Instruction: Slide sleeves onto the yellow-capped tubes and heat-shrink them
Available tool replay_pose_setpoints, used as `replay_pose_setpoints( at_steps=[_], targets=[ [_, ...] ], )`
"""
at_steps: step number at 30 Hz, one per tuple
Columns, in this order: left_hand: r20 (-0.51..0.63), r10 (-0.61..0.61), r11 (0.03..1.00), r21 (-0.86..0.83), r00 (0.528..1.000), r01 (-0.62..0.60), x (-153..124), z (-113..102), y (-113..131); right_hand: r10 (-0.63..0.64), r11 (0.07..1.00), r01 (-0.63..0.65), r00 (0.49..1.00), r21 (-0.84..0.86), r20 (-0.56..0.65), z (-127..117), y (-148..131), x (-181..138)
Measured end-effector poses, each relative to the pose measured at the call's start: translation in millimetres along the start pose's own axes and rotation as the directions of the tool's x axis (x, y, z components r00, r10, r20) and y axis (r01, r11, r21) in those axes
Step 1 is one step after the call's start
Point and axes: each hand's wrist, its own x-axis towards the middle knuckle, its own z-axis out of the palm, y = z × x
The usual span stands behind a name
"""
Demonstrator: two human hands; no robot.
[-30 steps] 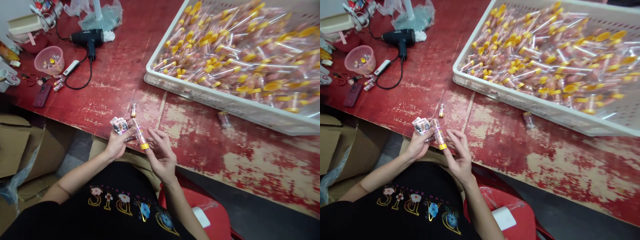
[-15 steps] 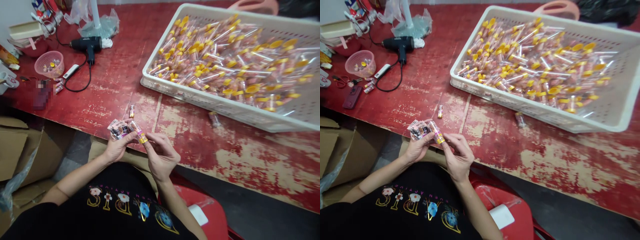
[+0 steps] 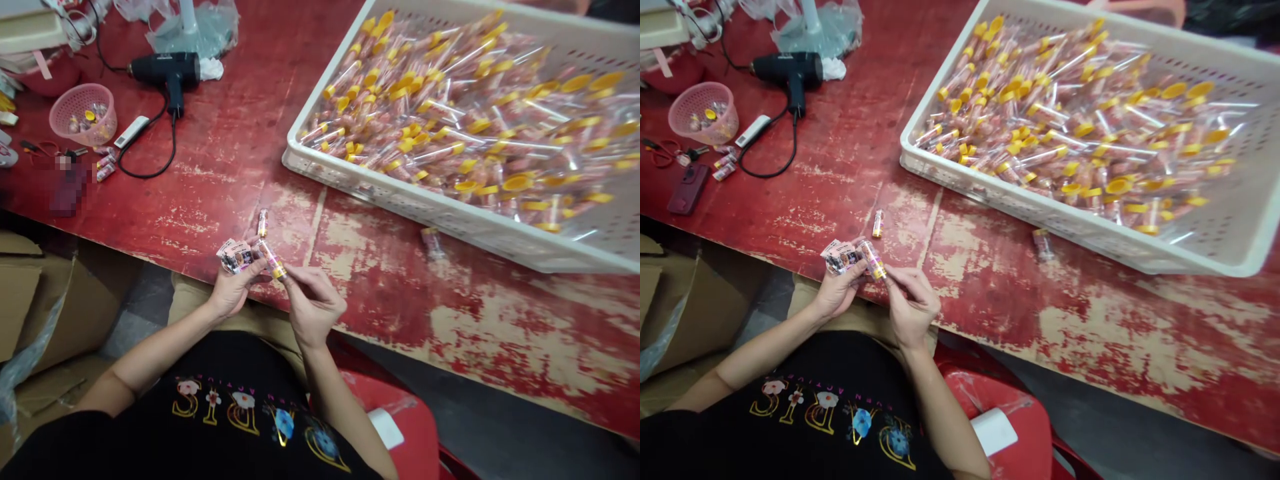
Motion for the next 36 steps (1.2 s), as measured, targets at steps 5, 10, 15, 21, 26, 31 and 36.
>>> replay_pose_setpoints(
  at_steps=[5,10,15,21,26,31,36],
  targets=[
    [-0.175,-0.103,0.987,-0.137,0.979,0.08,21,-10,1,-0.092,0.987,0.067,0.981,-0.145,-0.172,10,53,47],
    [-0.202,-0.119,0.99,-0.104,0.972,0.1,34,-20,9,-0.157,0.928,0.234,0.952,-0.291,0.263,10,81,73],
    [-0.163,-0.142,0.989,-0.057,0.976,0.134,47,-19,10,-0.191,0.702,-0.031,0.954,-0.711,-0.23,-92,94,135],
    [-0.148,-0.222,0.974,-0.089,0.964,0.21,50,9,-3,0.207,0.761,-0.248,0.968,-0.599,-0.139,-135,92,156],
    [-0.201,-0.234,0.964,-0.172,0.951,0.201,50,22,-5,0.407,0.898,-0.436,0.784,-0.049,0.468,-45,56,85],
    [-0.254,-0.216,0.969,-0.172,0.943,0.175,49,6,7,0.249,0.959,-0.278,0.92,0.055,0.303,-7,56,108],
    [-0.332,-0.15,0.978,-0.185,0.931,0.092,46,-22,9,0.224,0.928,-0.312,0.903,0.202,0.366,-2,56,138]
  ],
)
